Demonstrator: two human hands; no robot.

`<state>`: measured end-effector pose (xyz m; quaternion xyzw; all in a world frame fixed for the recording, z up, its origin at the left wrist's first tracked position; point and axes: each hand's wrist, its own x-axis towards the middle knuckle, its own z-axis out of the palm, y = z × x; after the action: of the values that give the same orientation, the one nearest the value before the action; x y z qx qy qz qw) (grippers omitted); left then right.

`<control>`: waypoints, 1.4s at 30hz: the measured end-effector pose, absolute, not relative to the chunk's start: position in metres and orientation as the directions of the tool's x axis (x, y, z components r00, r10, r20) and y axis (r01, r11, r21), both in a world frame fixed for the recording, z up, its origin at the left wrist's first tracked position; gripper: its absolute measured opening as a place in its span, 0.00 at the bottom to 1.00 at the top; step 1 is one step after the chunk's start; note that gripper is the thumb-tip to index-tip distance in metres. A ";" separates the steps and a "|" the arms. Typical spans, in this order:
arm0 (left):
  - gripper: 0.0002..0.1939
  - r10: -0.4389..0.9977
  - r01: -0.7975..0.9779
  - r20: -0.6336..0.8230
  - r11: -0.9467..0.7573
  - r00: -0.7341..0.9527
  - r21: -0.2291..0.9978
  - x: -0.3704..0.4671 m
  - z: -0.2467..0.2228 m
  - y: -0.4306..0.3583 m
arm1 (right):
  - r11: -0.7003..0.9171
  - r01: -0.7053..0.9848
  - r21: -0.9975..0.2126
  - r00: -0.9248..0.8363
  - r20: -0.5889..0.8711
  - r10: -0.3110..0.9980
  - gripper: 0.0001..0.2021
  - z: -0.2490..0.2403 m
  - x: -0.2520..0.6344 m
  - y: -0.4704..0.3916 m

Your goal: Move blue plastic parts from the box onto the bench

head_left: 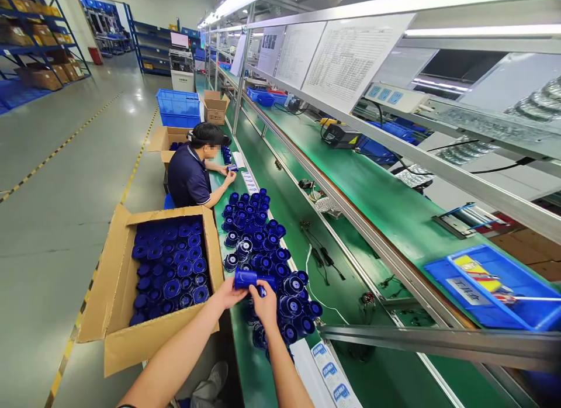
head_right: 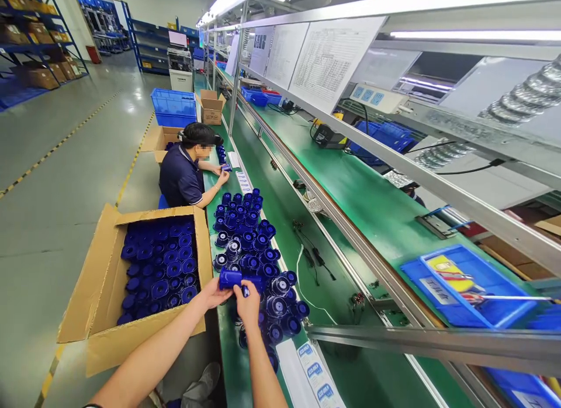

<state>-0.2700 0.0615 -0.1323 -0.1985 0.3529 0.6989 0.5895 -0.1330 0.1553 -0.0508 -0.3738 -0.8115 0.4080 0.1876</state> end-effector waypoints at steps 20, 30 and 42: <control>0.30 0.550 -0.739 -0.517 -0.330 -0.656 0.588 -0.283 -0.128 0.069 | 0.704 0.633 -0.321 -0.758 -0.075 0.648 0.22 -0.035 -0.194 0.178; 0.31 0.614 -0.766 -0.502 -0.291 -0.609 0.574 -0.285 -0.134 0.047 | 0.309 0.852 -0.422 -0.412 -0.177 0.894 0.22 -0.062 -0.113 0.188; 0.27 0.773 -0.862 -0.582 0.092 -0.253 0.498 -0.146 -0.138 -0.135 | 0.391 0.828 -0.402 -0.452 -0.064 0.890 0.16 -0.084 -0.133 0.172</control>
<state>-0.1462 -0.1351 -0.1377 -0.0533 0.4189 0.6716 0.6089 -0.1334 0.1719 -0.0844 -0.5173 -0.8301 0.1917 0.0808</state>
